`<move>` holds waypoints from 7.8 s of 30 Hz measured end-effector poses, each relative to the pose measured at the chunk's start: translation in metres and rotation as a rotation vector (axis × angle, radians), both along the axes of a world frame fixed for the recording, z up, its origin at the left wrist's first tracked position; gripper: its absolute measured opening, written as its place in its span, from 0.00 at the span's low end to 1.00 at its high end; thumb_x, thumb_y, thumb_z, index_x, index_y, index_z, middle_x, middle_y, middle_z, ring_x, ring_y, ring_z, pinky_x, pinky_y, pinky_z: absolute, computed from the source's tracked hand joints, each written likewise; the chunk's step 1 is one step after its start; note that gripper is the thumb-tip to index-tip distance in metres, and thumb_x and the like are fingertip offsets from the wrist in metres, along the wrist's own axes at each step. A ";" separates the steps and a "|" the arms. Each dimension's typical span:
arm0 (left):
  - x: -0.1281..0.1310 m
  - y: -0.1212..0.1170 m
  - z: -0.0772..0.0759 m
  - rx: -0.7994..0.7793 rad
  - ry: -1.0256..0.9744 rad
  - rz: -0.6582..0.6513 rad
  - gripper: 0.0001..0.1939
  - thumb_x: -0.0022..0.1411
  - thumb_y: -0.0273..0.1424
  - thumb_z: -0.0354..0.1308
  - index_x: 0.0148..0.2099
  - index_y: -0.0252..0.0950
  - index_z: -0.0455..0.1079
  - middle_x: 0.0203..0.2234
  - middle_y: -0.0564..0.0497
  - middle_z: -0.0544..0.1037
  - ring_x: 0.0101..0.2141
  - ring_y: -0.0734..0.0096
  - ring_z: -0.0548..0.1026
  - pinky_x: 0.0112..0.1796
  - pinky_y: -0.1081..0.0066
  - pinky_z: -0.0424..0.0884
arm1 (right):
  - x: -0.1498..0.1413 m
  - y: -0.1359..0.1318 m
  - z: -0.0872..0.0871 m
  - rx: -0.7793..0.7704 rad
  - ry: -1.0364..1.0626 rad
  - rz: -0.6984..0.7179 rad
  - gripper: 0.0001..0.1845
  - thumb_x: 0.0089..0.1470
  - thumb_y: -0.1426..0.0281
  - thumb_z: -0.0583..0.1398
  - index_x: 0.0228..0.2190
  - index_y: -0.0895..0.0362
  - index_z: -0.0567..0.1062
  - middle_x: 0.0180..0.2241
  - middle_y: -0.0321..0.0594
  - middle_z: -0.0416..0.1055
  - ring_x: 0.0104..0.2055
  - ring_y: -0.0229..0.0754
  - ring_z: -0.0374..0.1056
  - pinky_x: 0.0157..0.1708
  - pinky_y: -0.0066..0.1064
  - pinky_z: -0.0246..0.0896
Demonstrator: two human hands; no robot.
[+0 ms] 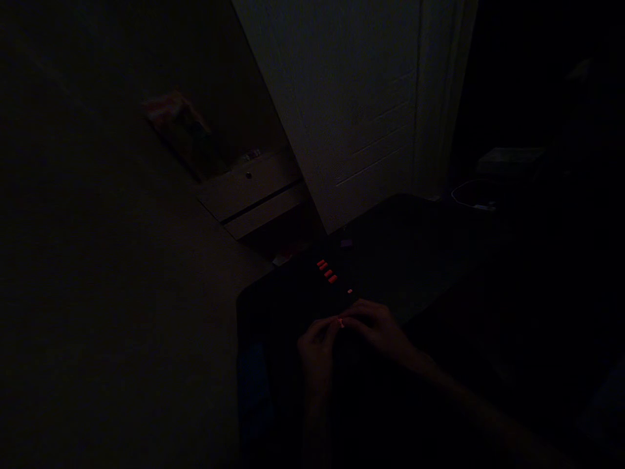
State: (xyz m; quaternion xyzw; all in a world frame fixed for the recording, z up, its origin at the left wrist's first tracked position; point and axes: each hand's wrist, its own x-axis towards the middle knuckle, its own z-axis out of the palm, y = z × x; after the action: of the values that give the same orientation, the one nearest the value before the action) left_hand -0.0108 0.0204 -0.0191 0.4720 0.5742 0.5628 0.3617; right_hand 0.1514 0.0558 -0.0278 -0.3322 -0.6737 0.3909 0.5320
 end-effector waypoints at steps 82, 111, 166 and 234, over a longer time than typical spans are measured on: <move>0.010 -0.007 0.002 0.123 0.250 0.073 0.07 0.60 0.37 0.67 0.37 0.41 0.84 0.35 0.46 0.85 0.37 0.58 0.82 0.44 0.62 0.76 | -0.002 0.003 -0.001 0.007 -0.024 -0.033 0.09 0.65 0.68 0.61 0.41 0.52 0.83 0.39 0.42 0.79 0.42 0.45 0.76 0.45 0.37 0.72; 0.006 -0.003 -0.004 0.000 0.115 0.149 0.14 0.59 0.40 0.66 0.39 0.36 0.83 0.36 0.43 0.85 0.38 0.58 0.82 0.44 0.61 0.78 | -0.003 0.002 0.003 -0.036 0.017 -0.031 0.07 0.65 0.68 0.62 0.40 0.53 0.82 0.41 0.41 0.81 0.45 0.45 0.76 0.48 0.36 0.69; 0.000 -0.001 -0.005 -0.051 -0.033 0.094 0.13 0.53 0.39 0.72 0.36 0.35 0.84 0.34 0.43 0.87 0.37 0.56 0.83 0.42 0.61 0.79 | -0.002 0.002 0.000 0.018 0.000 -0.003 0.09 0.65 0.64 0.62 0.39 0.52 0.83 0.40 0.42 0.82 0.42 0.46 0.78 0.46 0.37 0.73; 0.005 -0.002 0.008 0.105 0.010 0.014 0.10 0.56 0.38 0.71 0.35 0.37 0.83 0.36 0.45 0.84 0.40 0.58 0.82 0.44 0.61 0.78 | 0.000 0.004 0.000 -0.080 0.022 0.043 0.15 0.63 0.56 0.64 0.35 0.54 0.84 0.36 0.41 0.81 0.39 0.45 0.77 0.43 0.35 0.70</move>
State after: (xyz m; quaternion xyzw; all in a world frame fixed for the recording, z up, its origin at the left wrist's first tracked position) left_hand -0.0056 0.0181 -0.0113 0.4891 0.5489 0.5924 0.3295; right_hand 0.1510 0.0602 -0.0281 -0.3344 -0.6588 0.4322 0.5171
